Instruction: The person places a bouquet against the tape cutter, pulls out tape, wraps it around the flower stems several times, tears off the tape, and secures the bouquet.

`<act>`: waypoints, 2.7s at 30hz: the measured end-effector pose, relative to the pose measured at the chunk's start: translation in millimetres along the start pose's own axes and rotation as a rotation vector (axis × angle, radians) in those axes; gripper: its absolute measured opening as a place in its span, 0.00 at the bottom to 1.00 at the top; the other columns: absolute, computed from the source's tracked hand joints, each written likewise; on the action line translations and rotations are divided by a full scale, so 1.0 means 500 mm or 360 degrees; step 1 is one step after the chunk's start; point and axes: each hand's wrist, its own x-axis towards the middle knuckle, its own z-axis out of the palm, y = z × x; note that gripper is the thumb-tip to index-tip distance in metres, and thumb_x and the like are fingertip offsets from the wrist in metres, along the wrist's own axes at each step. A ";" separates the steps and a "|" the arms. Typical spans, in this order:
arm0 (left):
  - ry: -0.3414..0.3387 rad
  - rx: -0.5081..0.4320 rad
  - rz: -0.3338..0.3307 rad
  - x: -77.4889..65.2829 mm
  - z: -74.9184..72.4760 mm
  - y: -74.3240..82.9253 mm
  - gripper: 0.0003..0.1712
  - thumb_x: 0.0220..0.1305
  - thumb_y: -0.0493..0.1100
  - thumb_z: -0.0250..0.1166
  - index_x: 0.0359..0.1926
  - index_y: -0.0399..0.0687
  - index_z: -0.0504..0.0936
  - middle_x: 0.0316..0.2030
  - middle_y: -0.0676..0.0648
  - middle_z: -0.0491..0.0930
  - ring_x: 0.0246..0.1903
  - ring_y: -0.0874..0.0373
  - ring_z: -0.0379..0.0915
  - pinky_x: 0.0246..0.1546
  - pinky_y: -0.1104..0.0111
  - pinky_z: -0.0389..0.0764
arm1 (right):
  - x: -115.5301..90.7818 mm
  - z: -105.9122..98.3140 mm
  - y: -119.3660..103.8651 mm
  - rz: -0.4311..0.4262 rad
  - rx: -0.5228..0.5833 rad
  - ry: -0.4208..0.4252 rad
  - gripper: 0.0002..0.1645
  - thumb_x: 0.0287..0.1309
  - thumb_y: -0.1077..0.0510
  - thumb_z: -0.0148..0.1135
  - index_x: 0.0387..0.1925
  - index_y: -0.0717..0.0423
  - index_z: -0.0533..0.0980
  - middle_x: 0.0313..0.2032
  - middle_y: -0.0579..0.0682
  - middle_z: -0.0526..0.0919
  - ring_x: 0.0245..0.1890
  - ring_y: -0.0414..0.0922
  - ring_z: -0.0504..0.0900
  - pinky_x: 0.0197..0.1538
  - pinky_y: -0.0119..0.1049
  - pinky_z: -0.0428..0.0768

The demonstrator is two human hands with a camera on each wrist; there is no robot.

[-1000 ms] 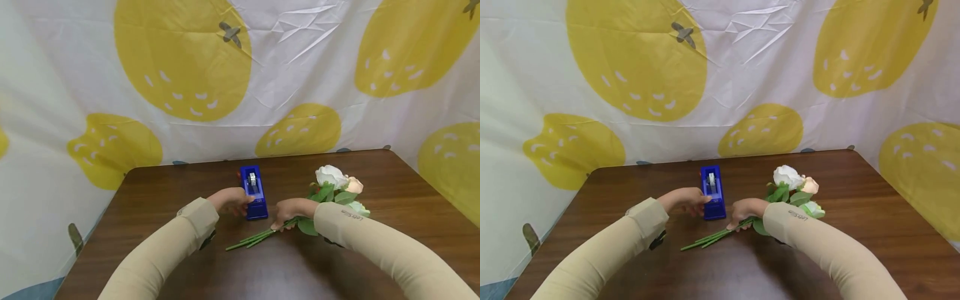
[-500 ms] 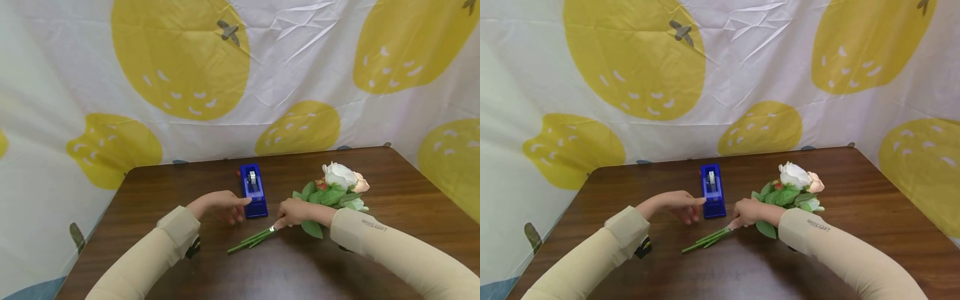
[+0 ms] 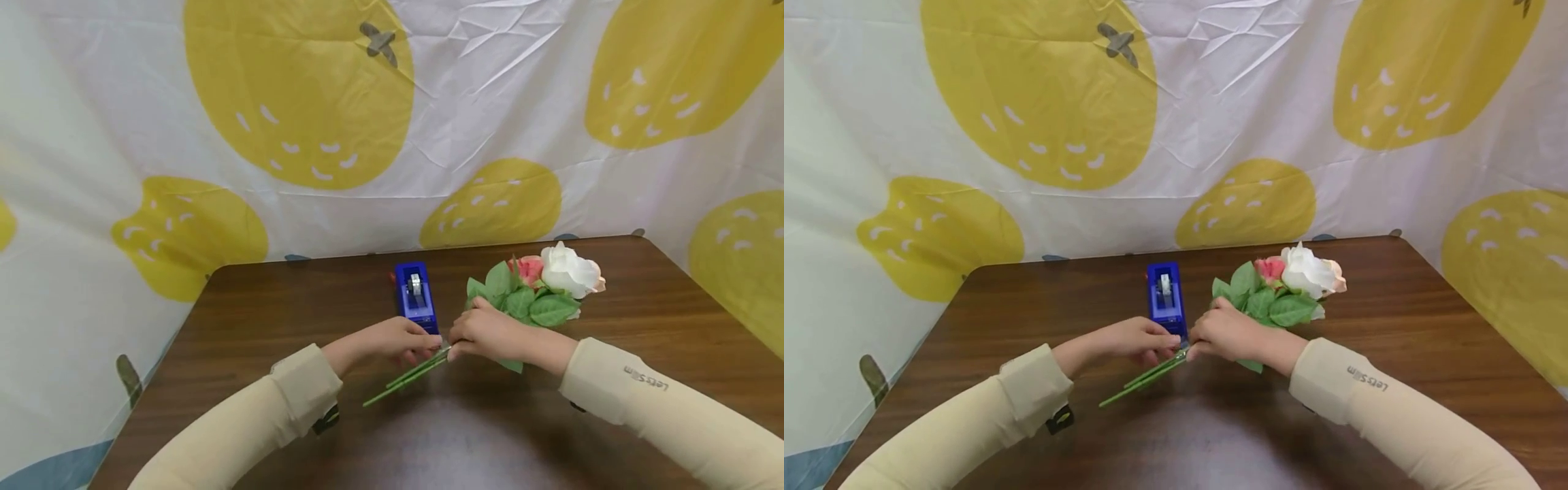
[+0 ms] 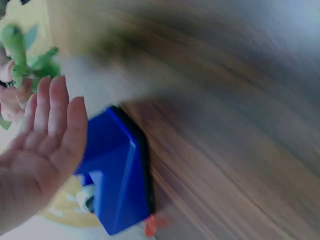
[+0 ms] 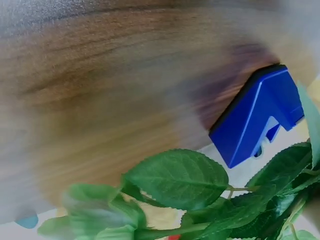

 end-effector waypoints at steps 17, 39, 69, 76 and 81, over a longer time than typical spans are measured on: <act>0.0023 -0.0271 -0.0063 -0.013 0.008 0.027 0.14 0.63 0.46 0.58 0.38 0.38 0.79 0.29 0.50 0.81 0.23 0.60 0.76 0.21 0.70 0.77 | 0.002 0.000 -0.005 -0.0371 -0.0257 0.0295 0.13 0.42 0.44 0.65 0.25 0.48 0.78 0.21 0.38 0.75 0.24 0.35 0.74 0.42 0.35 0.63; -0.0052 -0.0597 0.0061 -0.011 0.014 0.000 0.10 0.65 0.44 0.55 0.37 0.41 0.76 0.31 0.44 0.80 0.19 0.61 0.75 0.18 0.74 0.67 | 0.008 -0.013 -0.007 -0.0533 -0.0598 0.0590 0.16 0.41 0.43 0.63 0.24 0.50 0.76 0.22 0.41 0.75 0.25 0.39 0.72 0.45 0.40 0.68; -0.0540 -0.1266 0.0338 -0.018 0.048 -0.024 0.22 0.73 0.48 0.38 0.50 0.35 0.68 0.20 0.56 0.74 0.12 0.69 0.65 0.14 0.78 0.65 | 0.023 -0.014 -0.015 -0.0489 -0.0984 0.0935 0.19 0.65 0.69 0.36 0.22 0.55 0.68 0.29 0.47 0.76 0.32 0.44 0.75 0.49 0.44 0.72; -0.0249 -0.1273 0.0413 -0.022 0.063 -0.020 0.14 0.70 0.44 0.45 0.36 0.49 0.77 0.18 0.58 0.71 0.11 0.70 0.61 0.12 0.79 0.61 | 0.024 -0.021 -0.019 -0.0423 -0.0951 0.0909 0.18 0.63 0.72 0.35 0.25 0.55 0.68 0.30 0.47 0.75 0.35 0.45 0.75 0.54 0.44 0.70; -0.0055 -0.1226 0.0405 -0.023 0.065 -0.011 0.10 0.67 0.43 0.50 0.35 0.48 0.78 0.17 0.56 0.70 0.11 0.69 0.59 0.13 0.78 0.59 | 0.026 -0.023 -0.022 -0.0361 -0.0863 0.0872 0.11 0.53 0.73 0.47 0.29 0.55 0.70 0.30 0.48 0.74 0.37 0.46 0.75 0.57 0.48 0.68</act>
